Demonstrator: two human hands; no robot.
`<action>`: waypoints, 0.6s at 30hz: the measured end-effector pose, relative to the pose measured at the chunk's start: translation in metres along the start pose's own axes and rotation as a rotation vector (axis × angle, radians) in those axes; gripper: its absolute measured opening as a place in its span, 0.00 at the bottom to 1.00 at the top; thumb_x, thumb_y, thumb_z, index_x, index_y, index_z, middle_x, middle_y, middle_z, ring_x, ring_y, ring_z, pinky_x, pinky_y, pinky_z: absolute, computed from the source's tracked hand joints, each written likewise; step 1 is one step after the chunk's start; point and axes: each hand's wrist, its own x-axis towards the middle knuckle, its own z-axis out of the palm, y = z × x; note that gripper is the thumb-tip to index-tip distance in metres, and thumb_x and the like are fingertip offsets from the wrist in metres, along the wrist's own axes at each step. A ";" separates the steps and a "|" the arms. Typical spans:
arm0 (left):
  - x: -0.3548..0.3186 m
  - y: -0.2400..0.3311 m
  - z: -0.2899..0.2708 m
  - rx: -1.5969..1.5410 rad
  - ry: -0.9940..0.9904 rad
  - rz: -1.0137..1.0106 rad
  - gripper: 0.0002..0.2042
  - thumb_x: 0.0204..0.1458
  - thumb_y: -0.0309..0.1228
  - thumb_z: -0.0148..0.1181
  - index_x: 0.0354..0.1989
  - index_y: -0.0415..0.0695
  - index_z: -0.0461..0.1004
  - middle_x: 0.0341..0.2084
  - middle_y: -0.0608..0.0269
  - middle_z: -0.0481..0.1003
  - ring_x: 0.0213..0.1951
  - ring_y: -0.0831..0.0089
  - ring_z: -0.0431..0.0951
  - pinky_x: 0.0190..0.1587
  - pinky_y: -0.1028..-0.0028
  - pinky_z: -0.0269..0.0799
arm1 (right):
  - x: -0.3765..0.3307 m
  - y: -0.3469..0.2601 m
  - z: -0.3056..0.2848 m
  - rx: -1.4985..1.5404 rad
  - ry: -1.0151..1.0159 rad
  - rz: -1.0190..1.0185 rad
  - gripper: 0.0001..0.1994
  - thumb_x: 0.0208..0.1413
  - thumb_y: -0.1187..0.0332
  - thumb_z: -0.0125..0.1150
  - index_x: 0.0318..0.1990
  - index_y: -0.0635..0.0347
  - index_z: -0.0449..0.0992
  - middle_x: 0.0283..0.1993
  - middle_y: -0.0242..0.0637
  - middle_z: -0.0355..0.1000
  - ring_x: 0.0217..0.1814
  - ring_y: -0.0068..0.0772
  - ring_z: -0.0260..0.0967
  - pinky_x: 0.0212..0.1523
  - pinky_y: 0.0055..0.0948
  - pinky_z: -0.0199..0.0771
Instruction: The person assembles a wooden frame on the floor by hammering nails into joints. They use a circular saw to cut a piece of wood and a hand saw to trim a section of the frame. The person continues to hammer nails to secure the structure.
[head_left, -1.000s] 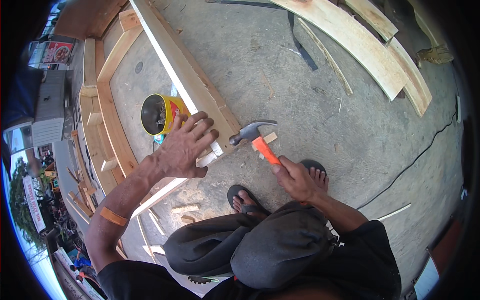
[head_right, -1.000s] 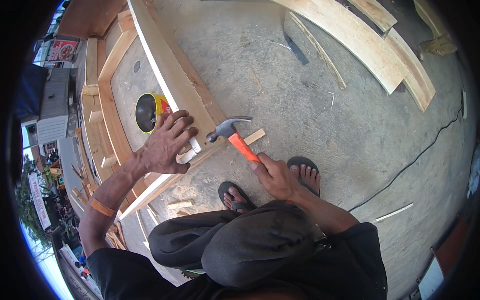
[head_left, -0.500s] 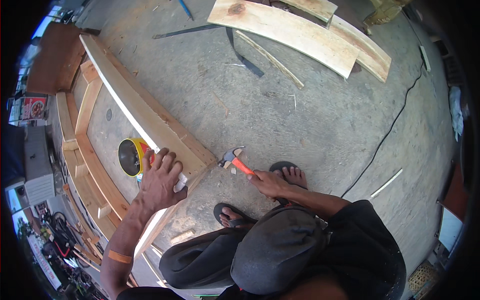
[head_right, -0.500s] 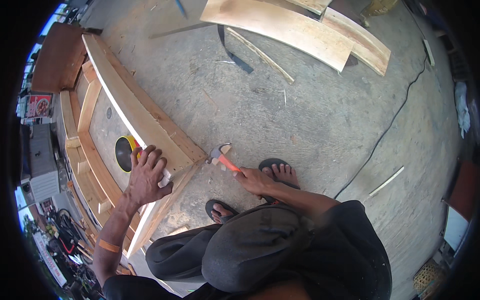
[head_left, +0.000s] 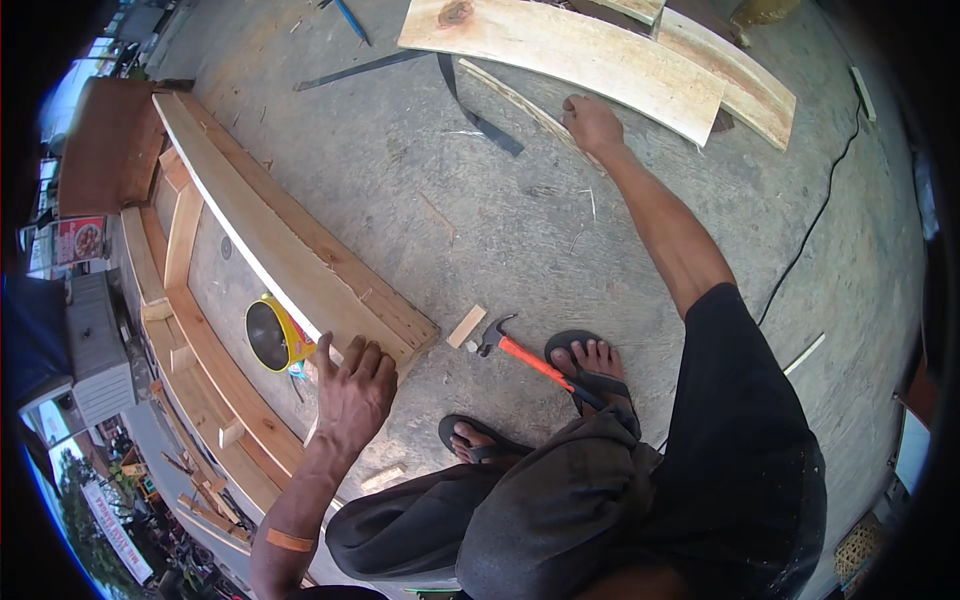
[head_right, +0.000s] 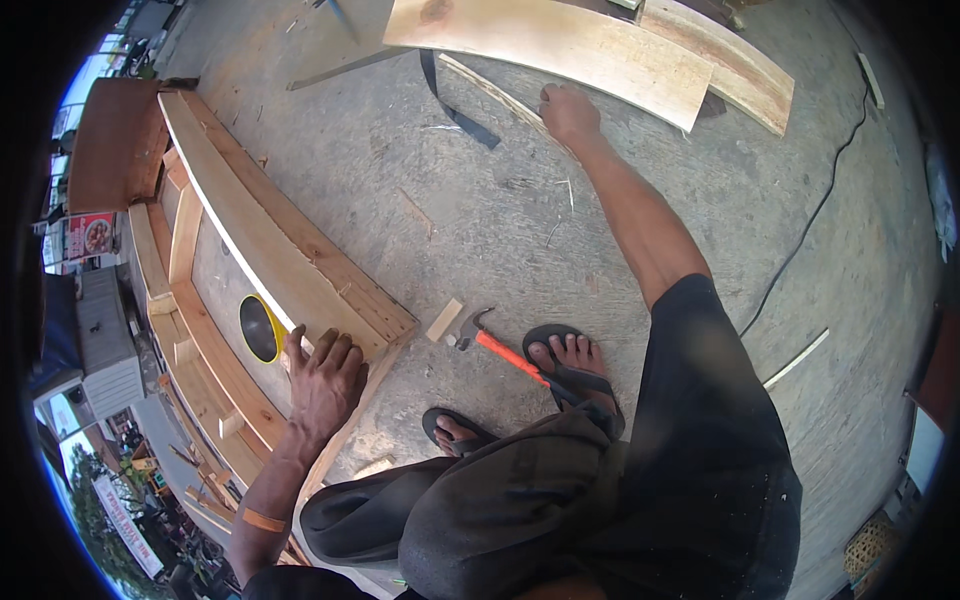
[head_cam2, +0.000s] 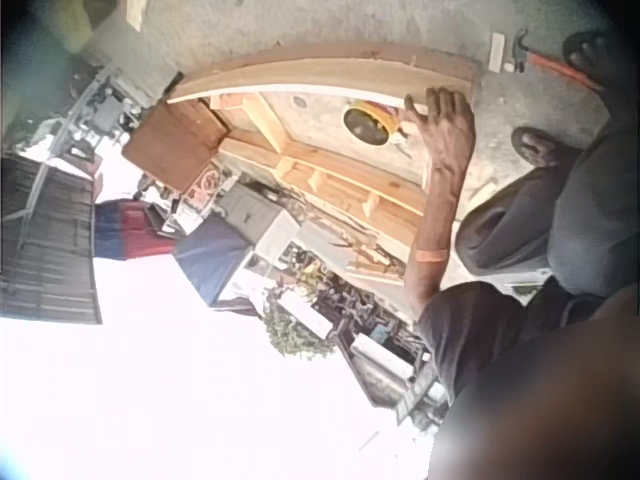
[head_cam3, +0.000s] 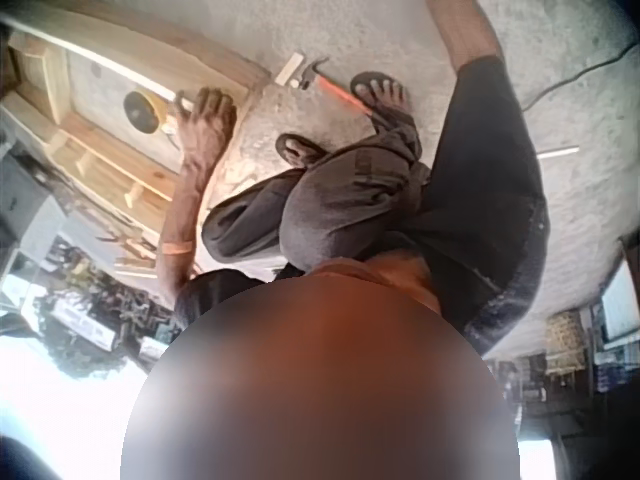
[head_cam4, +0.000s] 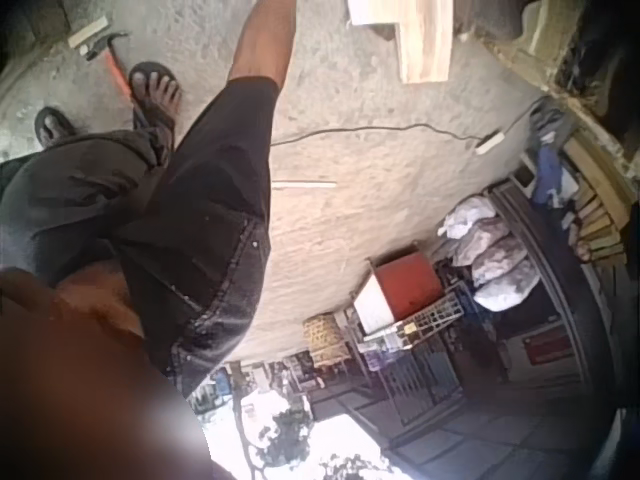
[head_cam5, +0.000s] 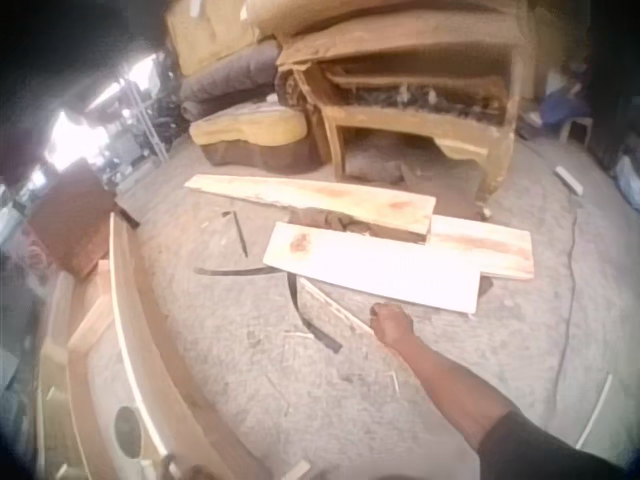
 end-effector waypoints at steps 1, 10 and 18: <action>0.004 0.002 -0.005 -0.077 -0.001 -0.014 0.09 0.47 0.32 0.68 0.36 0.45 0.79 0.39 0.61 0.81 0.51 0.64 0.79 0.66 0.43 0.56 | 0.012 -0.004 0.003 -0.088 -0.045 -0.025 0.12 0.57 0.62 0.59 0.48 0.52 0.78 0.50 0.42 0.76 0.56 0.49 0.74 0.52 0.48 0.77; 0.076 -0.002 -0.046 -0.883 0.158 -0.600 0.10 0.60 0.31 0.62 0.46 0.39 0.79 0.36 0.58 0.82 0.43 0.68 0.81 0.50 0.69 0.74 | -0.064 -0.056 -0.006 0.459 0.062 -0.093 0.13 0.67 0.63 0.50 0.47 0.64 0.73 0.40 0.48 0.78 0.42 0.48 0.79 0.43 0.48 0.77; 0.145 0.055 0.025 -1.116 0.082 -0.509 0.11 0.60 0.32 0.62 0.49 0.43 0.79 0.36 0.52 0.82 0.35 0.63 0.83 0.41 0.65 0.77 | -0.231 -0.101 -0.031 0.895 -0.275 -0.158 0.08 0.63 0.73 0.58 0.47 0.64 0.68 0.36 0.45 0.76 0.36 0.42 0.77 0.41 0.39 0.76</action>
